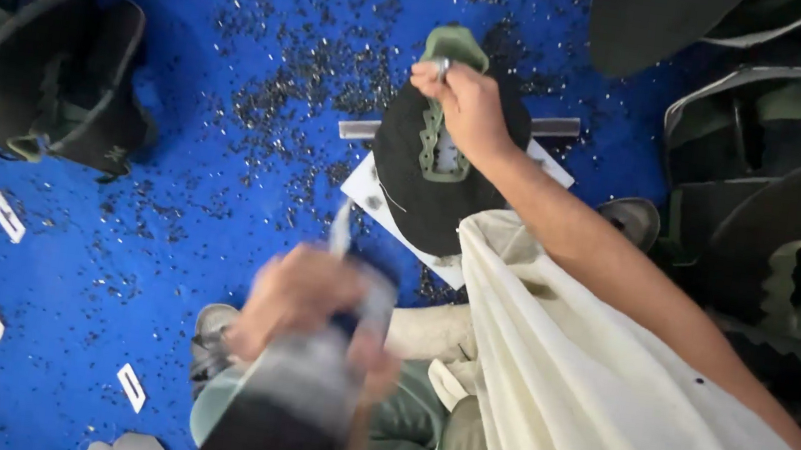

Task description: The person punches eyelet holes into shoe upper components using a manual punch and a mallet.

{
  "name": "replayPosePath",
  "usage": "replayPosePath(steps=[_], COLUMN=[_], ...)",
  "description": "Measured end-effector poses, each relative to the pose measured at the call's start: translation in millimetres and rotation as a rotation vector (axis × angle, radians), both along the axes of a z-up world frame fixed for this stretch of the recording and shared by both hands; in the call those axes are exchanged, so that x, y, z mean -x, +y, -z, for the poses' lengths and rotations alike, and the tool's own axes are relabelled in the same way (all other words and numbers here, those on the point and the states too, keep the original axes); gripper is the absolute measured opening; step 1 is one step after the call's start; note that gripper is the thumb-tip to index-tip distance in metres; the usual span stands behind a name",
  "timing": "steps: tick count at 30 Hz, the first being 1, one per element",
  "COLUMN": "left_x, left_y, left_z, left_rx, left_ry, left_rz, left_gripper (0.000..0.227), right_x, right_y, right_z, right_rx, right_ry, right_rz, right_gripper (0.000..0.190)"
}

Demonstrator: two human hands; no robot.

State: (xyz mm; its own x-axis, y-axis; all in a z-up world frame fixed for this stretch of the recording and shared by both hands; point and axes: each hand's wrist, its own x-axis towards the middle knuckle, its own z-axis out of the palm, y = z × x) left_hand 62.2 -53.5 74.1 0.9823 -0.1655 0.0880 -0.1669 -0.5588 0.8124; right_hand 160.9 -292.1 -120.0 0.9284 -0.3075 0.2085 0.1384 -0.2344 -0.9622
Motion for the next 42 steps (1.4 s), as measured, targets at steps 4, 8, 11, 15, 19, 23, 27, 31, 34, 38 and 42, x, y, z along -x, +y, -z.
replayPosePath(steps=[4,8,11,15,19,23,27,31,34,38,42], left_x=[-7.2,45.7,90.4,69.7,-18.3,-132.6,-250.3,-229.5,-168.5,-95.2,-75.6], left_y=[-23.4,20.5,82.2,85.8,35.6,-40.4,-124.8,-118.5,-112.9,-94.8,-63.9], left_z=[75.1,60.4,61.0,46.6,92.1,189.8,148.7,30.4,14.6,11.4,-6.0], left_rx=[-0.168,-0.244,-0.694,-0.827,-0.602,-0.277,1.064,1.361,0.431,0.012,-0.042], left_ry=[0.019,0.519,0.586,0.004,-0.048,-0.044,0.098,-0.007,-0.295,-0.427,-0.383], left_rz=[0.047,-0.041,0.068,0.220,0.203,0.239,0.102,-0.014,0.233,0.443,0.201], left_gripper=[0.043,0.058,0.070,0.063,0.065,0.049,0.011,0.056,0.092,0.103,0.062], right_x=[11.2,16.0,26.3,83.7,128.2,121.1,89.7,90.0,92.9,143.6,134.8], right_y=[-3.7,-25.6,-42.0,-70.7,-98.6,-120.9,-165.9,-177.1,-133.3,-63.3,-34.3], right_z=[1.9,11.3,5.6,24.1,55.6,-4.3,-16.2,-55.0,-136.8,-140.4,-150.2], right_rx=[0.285,-0.452,-1.010,-1.139,-1.001,-0.767,-0.417,-0.489,-0.783,-0.887,-1.327], right_ry=[-0.118,-0.015,-0.019,0.099,0.019,-0.032,0.025,0.049,0.078,0.245,0.499], right_rz=[-0.038,0.042,0.169,0.305,0.381,0.748,0.830,0.751,0.603,0.107,0.053], right_gripper=[0.023,0.023,0.026,0.023,0.022,0.026,0.035,0.028,0.020,0.016,0.017])
